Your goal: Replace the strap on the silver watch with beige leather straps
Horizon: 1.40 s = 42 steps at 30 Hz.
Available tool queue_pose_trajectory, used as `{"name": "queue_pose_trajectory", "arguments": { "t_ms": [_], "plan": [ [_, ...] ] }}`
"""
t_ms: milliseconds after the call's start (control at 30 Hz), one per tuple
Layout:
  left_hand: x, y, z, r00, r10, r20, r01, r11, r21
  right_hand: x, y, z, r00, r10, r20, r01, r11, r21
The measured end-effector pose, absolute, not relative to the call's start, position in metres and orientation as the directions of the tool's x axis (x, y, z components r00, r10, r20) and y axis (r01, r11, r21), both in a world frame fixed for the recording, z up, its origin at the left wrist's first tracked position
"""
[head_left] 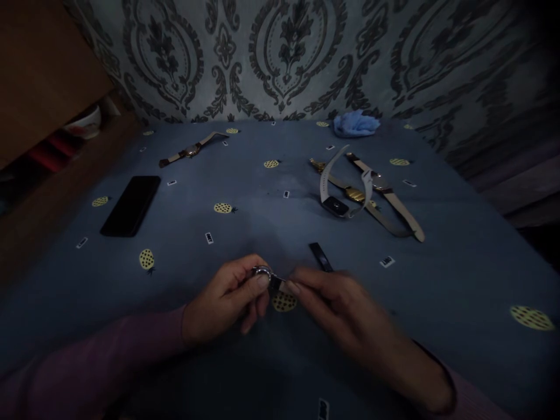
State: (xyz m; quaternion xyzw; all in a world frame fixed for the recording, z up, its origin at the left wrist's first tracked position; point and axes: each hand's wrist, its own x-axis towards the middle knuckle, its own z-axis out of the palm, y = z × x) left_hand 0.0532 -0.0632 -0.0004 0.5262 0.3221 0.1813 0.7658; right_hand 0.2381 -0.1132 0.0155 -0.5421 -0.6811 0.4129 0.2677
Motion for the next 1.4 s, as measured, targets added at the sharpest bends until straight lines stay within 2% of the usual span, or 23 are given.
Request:
{"name": "queue_pose_trajectory", "arguments": {
  "t_ms": [400, 667, 1133, 1400],
  "plan": [
    [0.054, -0.068, -0.005, 0.698, 0.654, -0.291, -0.052, 0.451, 0.891, 0.238, -0.109, 0.018, -0.315, 0.947, -0.065, 0.470, 0.096, -0.878],
    [0.054, -0.069, -0.006, 0.684, 0.676, -0.275, -0.111, 0.468, 0.877, 0.237, -0.109, 0.020, -0.316, 0.945, -0.087, 0.410, 0.054, -0.911],
    [0.057, -0.075, -0.007, 0.627, 0.728, -0.280, -0.114, 0.440, 0.891, 0.236, -0.107, 0.024, -0.312, 0.941, -0.134, 0.341, -0.021, -0.940],
    [0.059, -0.076, -0.008, 0.611, 0.729, -0.309, -0.108, 0.463, 0.880, 0.237, -0.105, 0.021, -0.320, 0.943, -0.086, 0.389, 0.049, -0.920]
  ]
}}
